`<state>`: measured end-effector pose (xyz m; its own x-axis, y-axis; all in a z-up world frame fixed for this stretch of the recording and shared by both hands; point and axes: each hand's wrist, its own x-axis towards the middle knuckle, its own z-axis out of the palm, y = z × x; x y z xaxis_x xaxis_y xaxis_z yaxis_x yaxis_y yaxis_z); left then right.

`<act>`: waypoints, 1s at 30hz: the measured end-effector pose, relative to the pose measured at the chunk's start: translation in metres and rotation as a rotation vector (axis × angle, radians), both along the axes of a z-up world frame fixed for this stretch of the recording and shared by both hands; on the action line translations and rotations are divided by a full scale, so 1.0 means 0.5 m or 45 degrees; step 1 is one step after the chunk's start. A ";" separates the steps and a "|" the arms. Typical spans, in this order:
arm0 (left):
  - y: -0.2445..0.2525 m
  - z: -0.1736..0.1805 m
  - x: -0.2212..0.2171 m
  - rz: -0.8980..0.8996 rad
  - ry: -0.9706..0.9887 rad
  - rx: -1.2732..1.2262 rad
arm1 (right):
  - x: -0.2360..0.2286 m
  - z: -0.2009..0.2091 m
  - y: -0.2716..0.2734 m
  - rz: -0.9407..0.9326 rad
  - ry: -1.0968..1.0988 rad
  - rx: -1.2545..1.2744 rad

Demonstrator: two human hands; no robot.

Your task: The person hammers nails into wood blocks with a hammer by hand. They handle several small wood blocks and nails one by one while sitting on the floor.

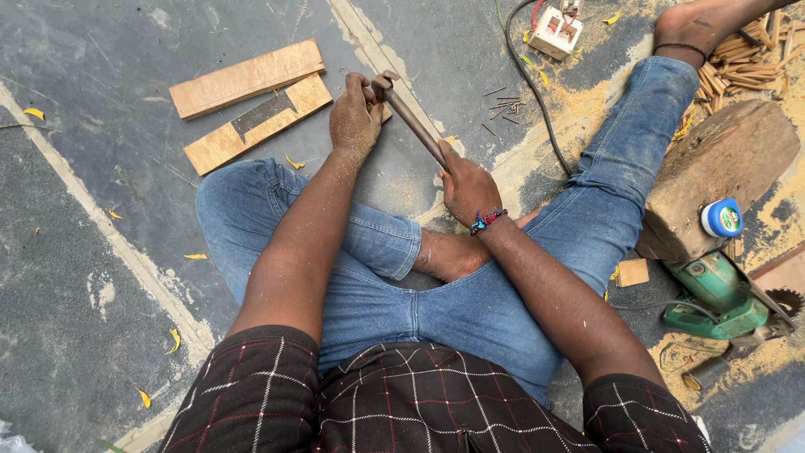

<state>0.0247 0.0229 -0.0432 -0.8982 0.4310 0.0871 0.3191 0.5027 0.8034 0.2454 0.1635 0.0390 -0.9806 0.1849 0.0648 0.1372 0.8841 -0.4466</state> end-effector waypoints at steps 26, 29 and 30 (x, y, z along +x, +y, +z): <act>-0.020 -0.013 -0.041 0.214 -0.084 -0.107 | -0.026 -0.014 0.001 -0.119 -0.125 0.141; -0.029 -0.040 -0.031 0.214 -0.149 -0.105 | -0.003 -0.005 -0.002 -0.094 0.153 0.039; -0.029 -0.055 -0.023 0.219 -0.147 -0.085 | 0.016 -0.004 -0.006 -0.079 0.237 0.037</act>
<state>0.0132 0.0083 -0.0705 -0.9612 0.2722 -0.0443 0.1320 0.5952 0.7926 0.2534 0.1602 0.0369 -0.9380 0.2403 0.2498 0.1097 0.8894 -0.4438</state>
